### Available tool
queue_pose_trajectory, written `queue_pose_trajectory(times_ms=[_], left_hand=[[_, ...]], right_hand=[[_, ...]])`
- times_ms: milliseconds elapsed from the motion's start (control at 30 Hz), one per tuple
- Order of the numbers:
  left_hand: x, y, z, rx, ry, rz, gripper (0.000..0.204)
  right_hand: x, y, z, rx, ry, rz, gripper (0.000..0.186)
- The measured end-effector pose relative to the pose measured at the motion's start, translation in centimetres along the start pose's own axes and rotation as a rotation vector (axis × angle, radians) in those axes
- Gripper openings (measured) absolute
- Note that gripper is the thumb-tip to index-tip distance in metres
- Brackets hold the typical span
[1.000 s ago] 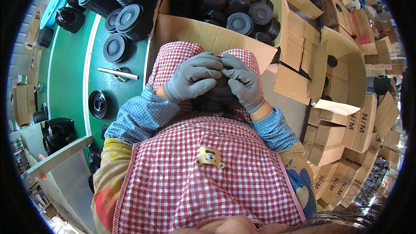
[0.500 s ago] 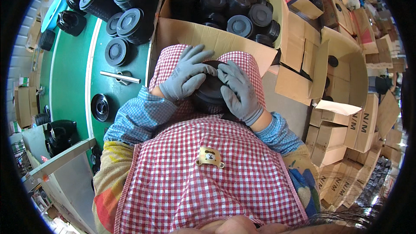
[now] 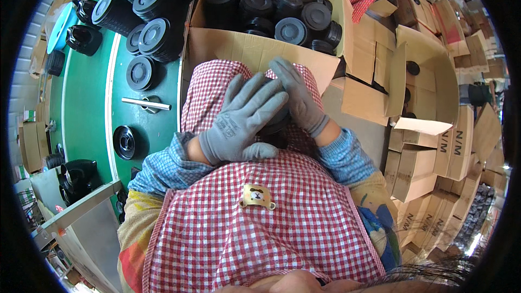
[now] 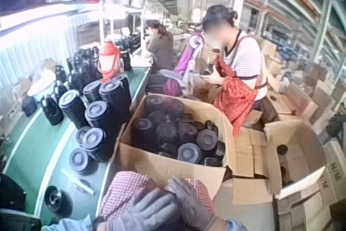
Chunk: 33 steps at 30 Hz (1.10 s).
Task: The person repeatedly picks up small black ceramic pots from a cardboard box, uses a metal tool to smooth the rim, and places the finished items on a green table. The process is repeated for multiple pots.
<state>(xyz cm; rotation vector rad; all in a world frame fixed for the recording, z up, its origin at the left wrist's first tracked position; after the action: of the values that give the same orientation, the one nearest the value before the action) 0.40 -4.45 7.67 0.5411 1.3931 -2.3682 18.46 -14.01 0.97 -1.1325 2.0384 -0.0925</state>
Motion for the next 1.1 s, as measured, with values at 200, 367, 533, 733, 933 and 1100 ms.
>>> queue_pose_trajectory(times_ms=[200,367,533,733,933,1100], left_hand=[[-0.2,0.8,-6.2,0.066,-0.200,0.004,0.097],[-0.5,-0.9,-3.9,0.098,-0.148,0.056,0.098],[1.1,1.0,-7.7,-0.070,-0.214,0.120,0.092],[-1.1,0.2,-5.8,0.196,-0.514,-0.075,0.044],[-4.9,3.0,-11.8,0.090,-0.614,-0.192,0.035],[-5.0,2.1,-8.3,0.531,-0.506,-0.251,0.028]], right_hand=[[0.1,0.5,-1.5,-0.215,0.274,-0.200,0.071],[-1.6,-1.1,1.5,-0.190,0.227,-0.032,0.082],[-0.4,0.9,-2.3,0.012,0.066,-0.174,0.066],[-1.3,-1.2,-0.8,0.169,0.220,-0.103,0.090],[-0.3,1.4,-6.9,0.169,-0.116,-0.583,0.102],[-3.5,-1.8,-1.5,0.252,-0.107,-0.585,0.100]])
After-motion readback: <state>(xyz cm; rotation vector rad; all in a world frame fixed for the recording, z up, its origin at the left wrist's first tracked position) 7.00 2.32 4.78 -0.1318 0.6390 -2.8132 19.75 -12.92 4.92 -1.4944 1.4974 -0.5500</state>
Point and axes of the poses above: each hand's wrist, its own x-axis away from the middle knuckle, its own y-axis out of the palm, z = x × y, the point moved 3 cm from there along -x, towards the middle knuckle, and after that the axes turned 12 degrees about z, right-handed, at the moved point
